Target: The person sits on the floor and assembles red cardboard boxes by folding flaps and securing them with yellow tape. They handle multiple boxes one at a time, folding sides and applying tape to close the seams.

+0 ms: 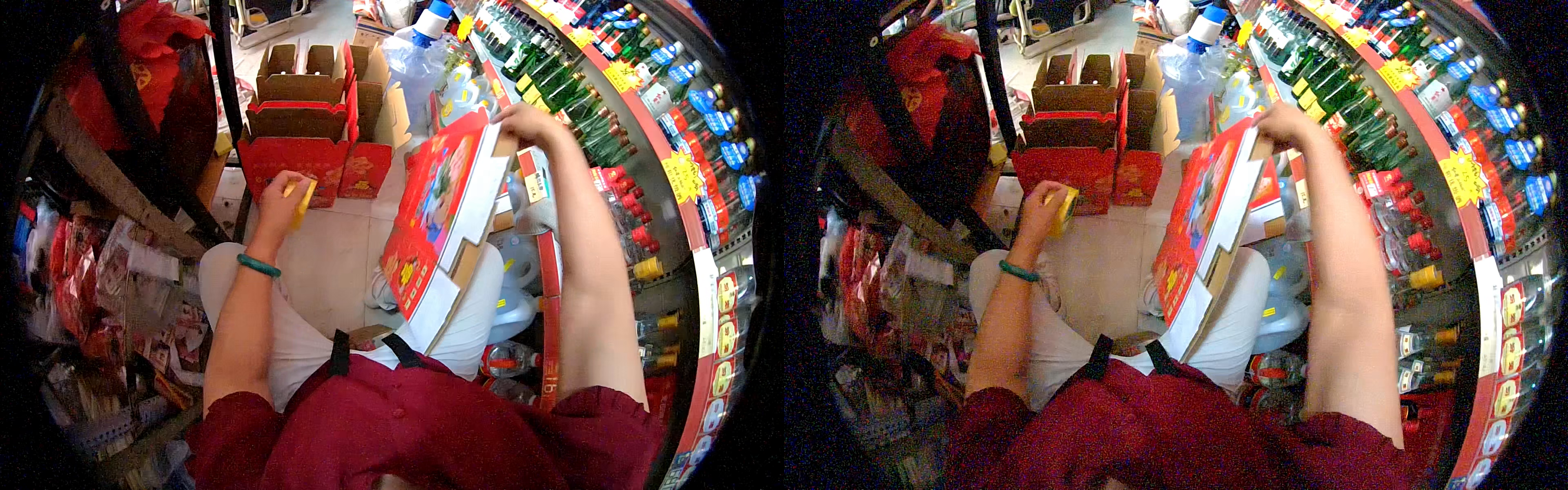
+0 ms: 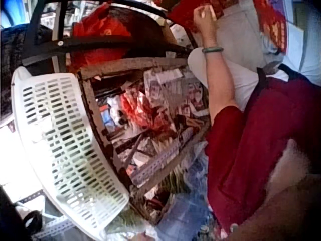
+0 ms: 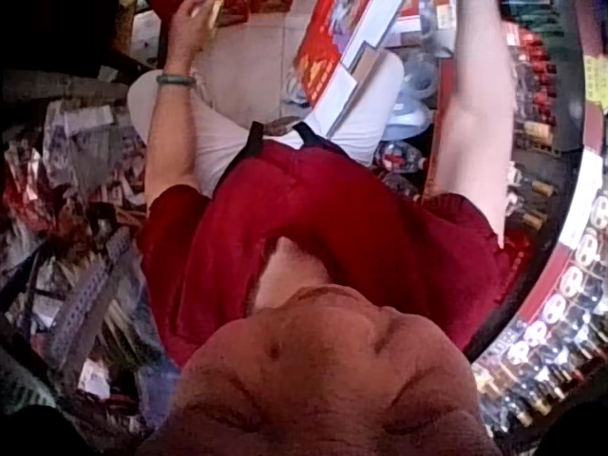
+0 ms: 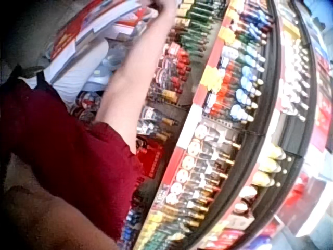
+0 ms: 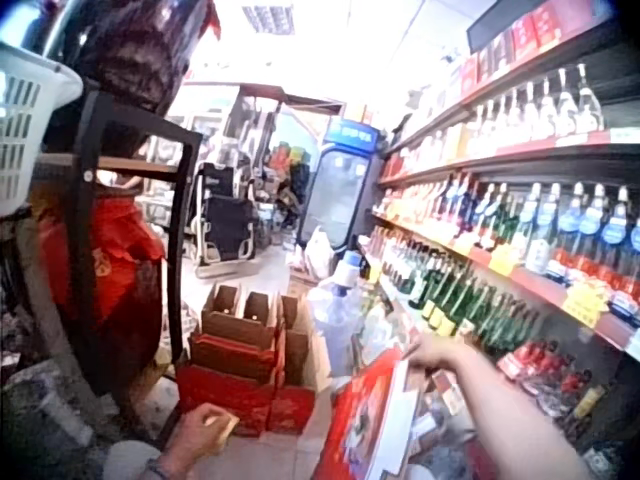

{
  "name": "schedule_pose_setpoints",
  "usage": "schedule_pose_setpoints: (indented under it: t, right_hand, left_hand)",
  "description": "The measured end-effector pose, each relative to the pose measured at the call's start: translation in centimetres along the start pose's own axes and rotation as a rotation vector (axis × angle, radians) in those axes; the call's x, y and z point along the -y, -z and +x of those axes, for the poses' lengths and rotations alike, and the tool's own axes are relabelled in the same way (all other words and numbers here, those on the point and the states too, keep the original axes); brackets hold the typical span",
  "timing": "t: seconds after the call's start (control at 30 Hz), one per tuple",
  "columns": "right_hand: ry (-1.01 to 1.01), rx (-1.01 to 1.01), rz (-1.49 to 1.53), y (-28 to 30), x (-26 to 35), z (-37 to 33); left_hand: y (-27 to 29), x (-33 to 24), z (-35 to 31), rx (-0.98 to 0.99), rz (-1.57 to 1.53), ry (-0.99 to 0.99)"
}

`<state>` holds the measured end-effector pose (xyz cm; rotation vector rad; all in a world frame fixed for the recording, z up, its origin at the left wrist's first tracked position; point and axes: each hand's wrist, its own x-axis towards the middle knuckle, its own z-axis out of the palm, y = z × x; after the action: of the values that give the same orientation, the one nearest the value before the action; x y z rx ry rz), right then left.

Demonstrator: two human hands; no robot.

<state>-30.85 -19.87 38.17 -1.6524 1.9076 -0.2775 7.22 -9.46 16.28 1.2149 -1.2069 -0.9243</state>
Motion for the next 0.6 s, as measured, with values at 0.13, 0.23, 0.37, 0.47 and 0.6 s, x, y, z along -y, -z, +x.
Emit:
schedule_pose_setpoints:
  t: [0.13, 0.23, 0.37, 0.47, 0.6]
  right_hand:
    - [0.125, -0.047, -0.243, -5.5, -0.5, 3.7]
    - [0.133, -0.125, 0.065, -7.2, 0.1, 4.6]
    - [0.302, -0.532, -0.008, -10.5, -0.4, 3.8]
    - [0.302, -0.352, 0.478, -13.6, -2.9, 1.3]
    - [0.339, -0.478, 0.710, -16.3, -4.7, -3.0]
  left_hand:
    - [-0.2, 0.7, 0.1, 0.055, 0.018, 0.023]
    - [-0.4, 0.2, -0.1, 0.069, 0.112, 0.010]
    - [-1.1, -2.0, -0.5, 0.117, 0.203, 0.108]
    - [-2.0, -0.7, -0.5, 0.147, 0.139, 0.129]
    - [-3.3, 1.6, -0.9, 0.189, 0.107, 0.071]
